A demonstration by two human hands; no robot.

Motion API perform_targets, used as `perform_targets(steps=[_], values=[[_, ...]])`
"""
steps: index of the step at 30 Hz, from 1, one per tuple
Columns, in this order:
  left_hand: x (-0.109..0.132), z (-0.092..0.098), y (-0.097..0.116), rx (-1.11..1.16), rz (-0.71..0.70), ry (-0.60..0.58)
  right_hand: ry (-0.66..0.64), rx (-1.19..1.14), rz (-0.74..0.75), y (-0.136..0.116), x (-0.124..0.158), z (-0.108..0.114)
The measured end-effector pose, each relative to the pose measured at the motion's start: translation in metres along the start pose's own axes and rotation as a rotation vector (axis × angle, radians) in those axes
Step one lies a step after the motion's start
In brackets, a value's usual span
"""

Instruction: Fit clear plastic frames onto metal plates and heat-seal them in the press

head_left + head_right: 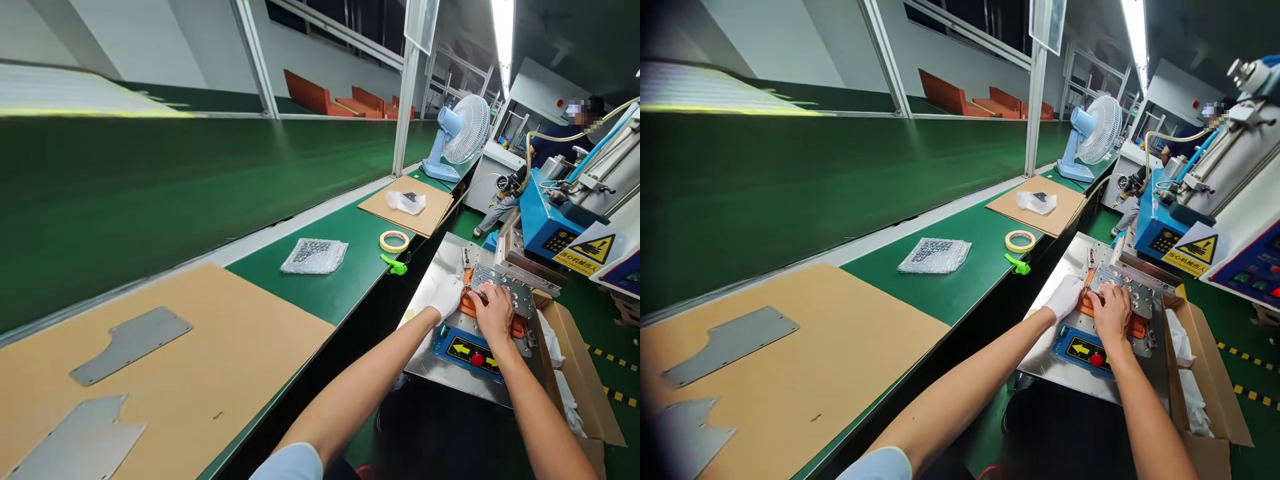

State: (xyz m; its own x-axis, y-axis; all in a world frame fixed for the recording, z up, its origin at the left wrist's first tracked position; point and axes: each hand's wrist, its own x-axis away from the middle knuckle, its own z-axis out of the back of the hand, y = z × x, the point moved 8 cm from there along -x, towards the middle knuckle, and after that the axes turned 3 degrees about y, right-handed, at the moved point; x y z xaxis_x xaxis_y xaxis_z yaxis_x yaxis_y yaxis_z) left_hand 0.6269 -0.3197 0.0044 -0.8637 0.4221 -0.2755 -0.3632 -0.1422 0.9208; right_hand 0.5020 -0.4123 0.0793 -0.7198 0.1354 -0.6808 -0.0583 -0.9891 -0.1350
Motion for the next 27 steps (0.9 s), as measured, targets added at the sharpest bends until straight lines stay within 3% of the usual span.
perform_targets(steps=[7, 16, 22, 27], values=[[0.008, 0.019, 0.004, 0.14, 0.154, 0.11, 0.037, -0.018, 0.012, 0.001, 0.0, 0.0], [0.013, 0.02, 0.011, 0.389, 0.138, 0.2, 0.058, -0.014, 0.024, -0.001, 0.001, 0.001], [0.004, 0.022, 0.013, 0.321, 0.101, 0.195, 0.063, -0.02, 0.024, -0.002, 0.002, 0.001], [0.017, 0.021, 0.018, 0.15, 0.0, 0.115, 0.06, -0.021, 0.03, -0.004, 0.002, 0.003]])
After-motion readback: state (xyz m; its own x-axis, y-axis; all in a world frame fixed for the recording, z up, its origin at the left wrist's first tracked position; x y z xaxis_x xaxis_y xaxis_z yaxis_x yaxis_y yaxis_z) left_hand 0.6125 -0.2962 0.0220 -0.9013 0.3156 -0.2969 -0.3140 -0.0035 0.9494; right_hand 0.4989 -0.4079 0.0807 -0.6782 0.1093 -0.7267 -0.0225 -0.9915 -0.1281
